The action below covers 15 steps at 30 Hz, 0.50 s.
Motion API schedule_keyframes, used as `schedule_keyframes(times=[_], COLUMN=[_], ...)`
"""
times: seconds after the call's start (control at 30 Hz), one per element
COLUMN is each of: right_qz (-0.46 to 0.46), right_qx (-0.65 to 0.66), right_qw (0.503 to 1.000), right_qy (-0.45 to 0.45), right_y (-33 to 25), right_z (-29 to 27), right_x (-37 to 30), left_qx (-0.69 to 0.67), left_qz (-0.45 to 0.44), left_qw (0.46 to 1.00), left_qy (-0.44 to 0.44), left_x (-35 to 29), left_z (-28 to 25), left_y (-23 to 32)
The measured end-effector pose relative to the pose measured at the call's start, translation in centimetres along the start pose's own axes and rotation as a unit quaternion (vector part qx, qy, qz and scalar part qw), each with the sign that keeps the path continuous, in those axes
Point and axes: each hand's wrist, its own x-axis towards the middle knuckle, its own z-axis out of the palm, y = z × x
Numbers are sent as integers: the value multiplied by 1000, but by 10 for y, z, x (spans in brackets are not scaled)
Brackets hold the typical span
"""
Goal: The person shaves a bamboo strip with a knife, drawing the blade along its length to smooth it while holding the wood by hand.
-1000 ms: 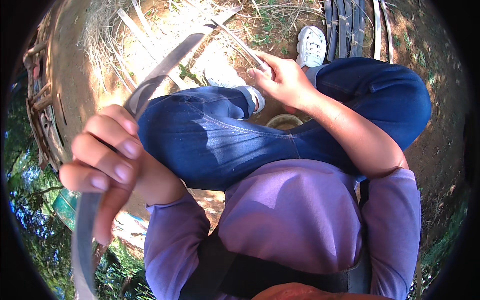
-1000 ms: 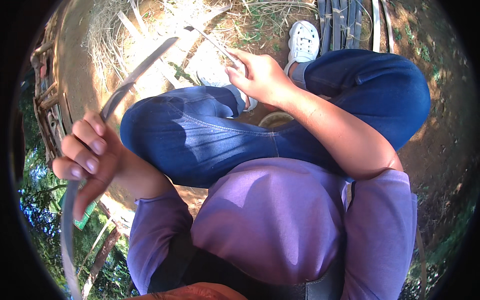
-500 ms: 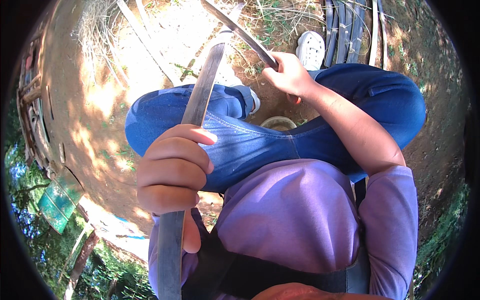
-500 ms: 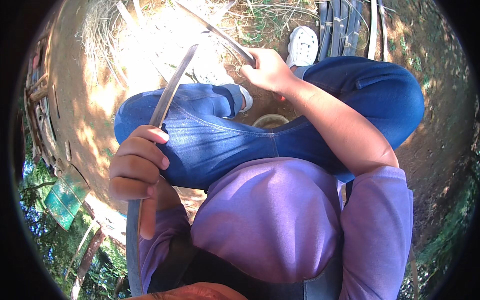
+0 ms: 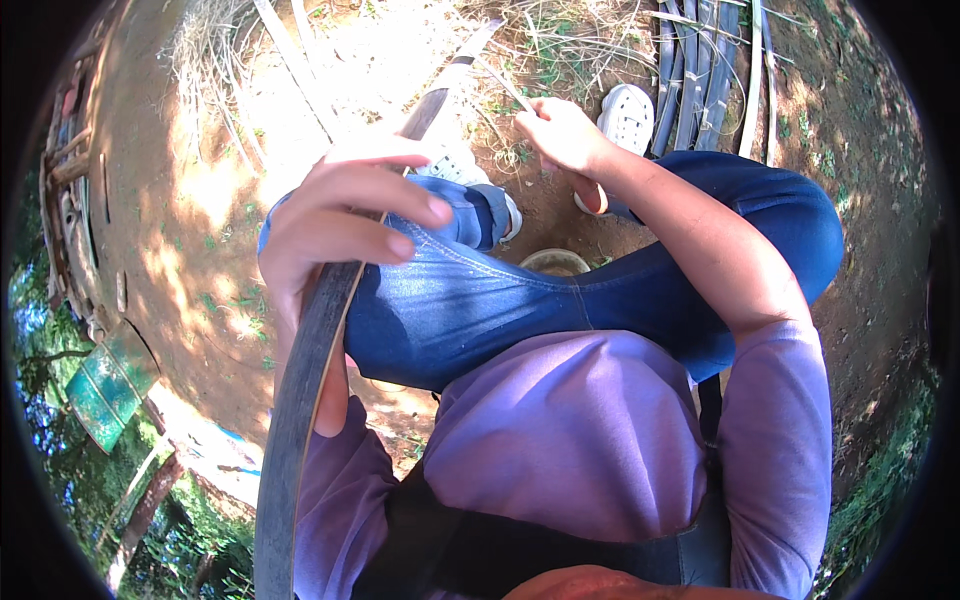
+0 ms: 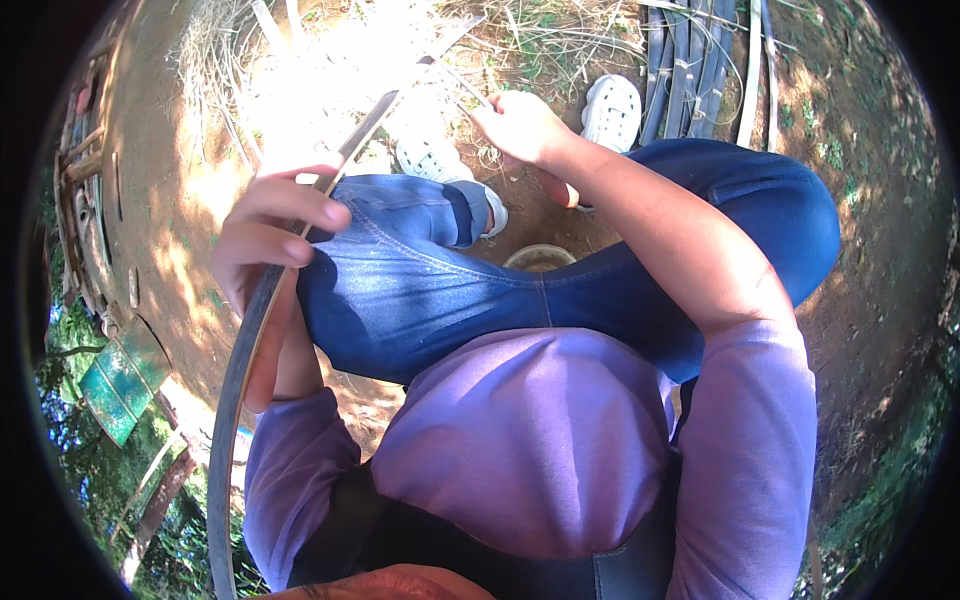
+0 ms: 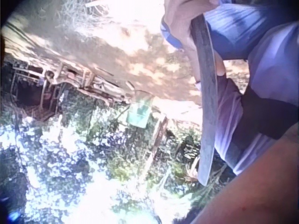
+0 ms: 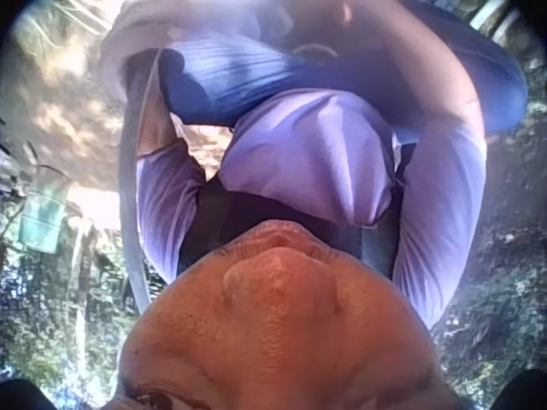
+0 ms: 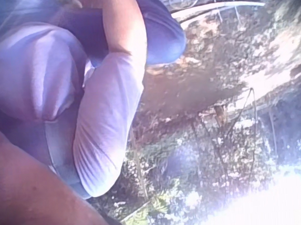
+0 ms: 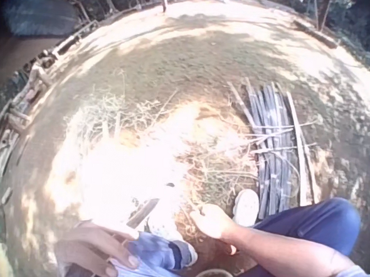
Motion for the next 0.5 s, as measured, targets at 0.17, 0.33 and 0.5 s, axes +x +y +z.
schedule_keyframes(times=[0.17,0.33,0.5], right_qz=[-102,-130,-117], right_qx=[-71,-47,-153], right_qw=[992,990,980], right_qy=[-3,12,55], right_y=[-17,-34,-37], right_z=[2,1,8], right_x=[-13,-44,-35], left_qx=[42,78,36], left_qz=[-72,-93,-58], left_qw=[996,989,996], left_qy=[32,88,54], left_x=[-9,24,7], left_z=[10,24,11], left_y=[10,16,6])
